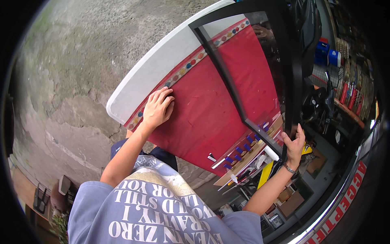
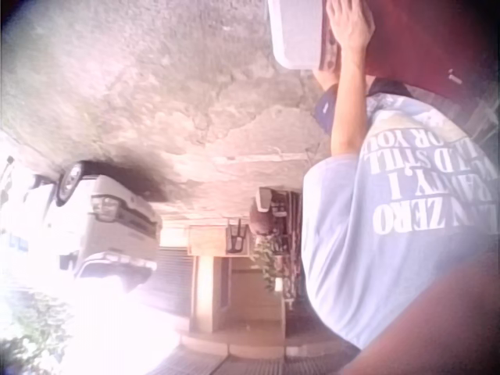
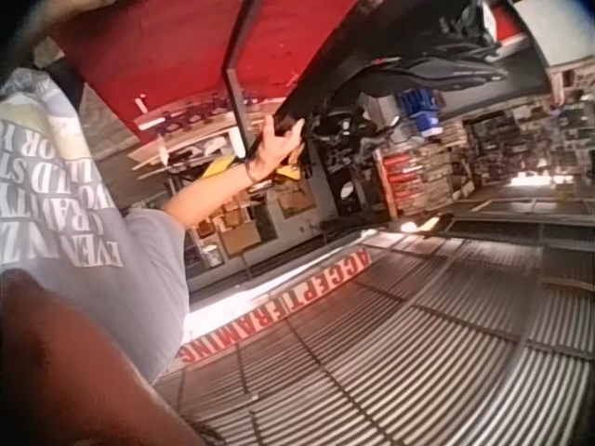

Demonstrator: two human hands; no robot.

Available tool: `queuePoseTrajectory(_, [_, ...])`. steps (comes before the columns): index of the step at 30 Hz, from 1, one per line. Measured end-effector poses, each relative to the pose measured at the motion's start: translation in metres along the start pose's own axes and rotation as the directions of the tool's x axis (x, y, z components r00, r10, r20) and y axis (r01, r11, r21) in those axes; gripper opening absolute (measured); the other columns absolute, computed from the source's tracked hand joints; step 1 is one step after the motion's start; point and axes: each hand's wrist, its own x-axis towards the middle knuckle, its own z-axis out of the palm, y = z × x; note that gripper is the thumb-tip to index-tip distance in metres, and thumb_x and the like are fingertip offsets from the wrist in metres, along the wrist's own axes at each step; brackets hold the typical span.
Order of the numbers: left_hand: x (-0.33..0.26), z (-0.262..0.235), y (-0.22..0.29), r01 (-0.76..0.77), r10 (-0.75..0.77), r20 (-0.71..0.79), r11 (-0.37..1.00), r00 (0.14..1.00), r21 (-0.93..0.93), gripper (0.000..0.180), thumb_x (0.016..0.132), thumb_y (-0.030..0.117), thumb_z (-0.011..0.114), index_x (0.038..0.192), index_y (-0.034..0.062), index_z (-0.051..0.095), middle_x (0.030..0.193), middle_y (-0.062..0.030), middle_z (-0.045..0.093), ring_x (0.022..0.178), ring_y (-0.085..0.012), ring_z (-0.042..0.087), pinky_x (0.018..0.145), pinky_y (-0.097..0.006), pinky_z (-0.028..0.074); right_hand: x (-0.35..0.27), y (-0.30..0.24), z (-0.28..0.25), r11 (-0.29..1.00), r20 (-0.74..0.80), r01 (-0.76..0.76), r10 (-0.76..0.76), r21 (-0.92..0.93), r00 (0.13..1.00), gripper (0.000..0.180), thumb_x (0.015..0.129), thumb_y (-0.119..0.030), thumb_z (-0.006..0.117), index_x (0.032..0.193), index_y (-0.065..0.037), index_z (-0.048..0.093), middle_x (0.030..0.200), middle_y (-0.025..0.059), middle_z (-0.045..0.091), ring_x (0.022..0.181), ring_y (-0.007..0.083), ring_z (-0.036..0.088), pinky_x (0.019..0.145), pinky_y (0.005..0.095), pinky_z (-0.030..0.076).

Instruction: The person cleans the edges of a window frame with a white cloth, then uses a utility knife to trim the black rubber seal along the frame's perimeter. They repeatedly insert and adjust the seal into the frame's groove, checking the fit and alignment throughout the process.

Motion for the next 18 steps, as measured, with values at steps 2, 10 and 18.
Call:
queuePoseTrajectory(2, [0.001,-0.001,0.001,0.000,0.000,-0.001,1.000,1.000,-0.002,0.018,0.085,0.010,0.071,0.103,0.0090,0.067,0.127,-0.0076,0.064,0.130,-0.0278,0.056,0.107,-0.043,0.044,-0.003,0.006,-0.001,1.000,-0.028,0.023,-0.023,-0.008,0.999,0.065,0.084,-0.004,0.081,0.140,0.008,0.052,0.125,0.0096,0.066,0.112,0.0159,0.061,0.104,0.0303,0.044])
queuePoseTrajectory(10, [0.001,0.000,0.001,0.006,-0.006,0.014,1.000,1.000,0.001,0.019,0.085,0.010,0.072,0.103,0.0092,0.067,0.128,-0.0075,0.064,0.130,-0.0283,0.056,0.107,-0.043,0.044,-0.004,-0.003,0.004,1.000,0.063,-0.018,0.018,-0.009,0.998,0.060,0.084,-0.004,0.080,0.137,0.006,0.055,0.121,0.0056,0.066,0.109,0.0132,0.060,0.101,0.0283,0.045])
queuePoseTrajectory(18, [-0.001,0.002,0.000,0.008,-0.009,0.011,1.000,1.000,0.020,0.020,0.084,0.010,0.071,0.103,0.0093,0.066,0.128,-0.0078,0.064,0.130,-0.0284,0.056,0.107,-0.043,0.044,-0.013,-0.020,0.022,1.000,-0.019,0.016,-0.016,-0.018,1.000,0.052,0.085,-0.005,0.078,0.132,0.007,0.057,0.117,0.0068,0.066,0.104,0.0130,0.061,0.097,0.0272,0.047])
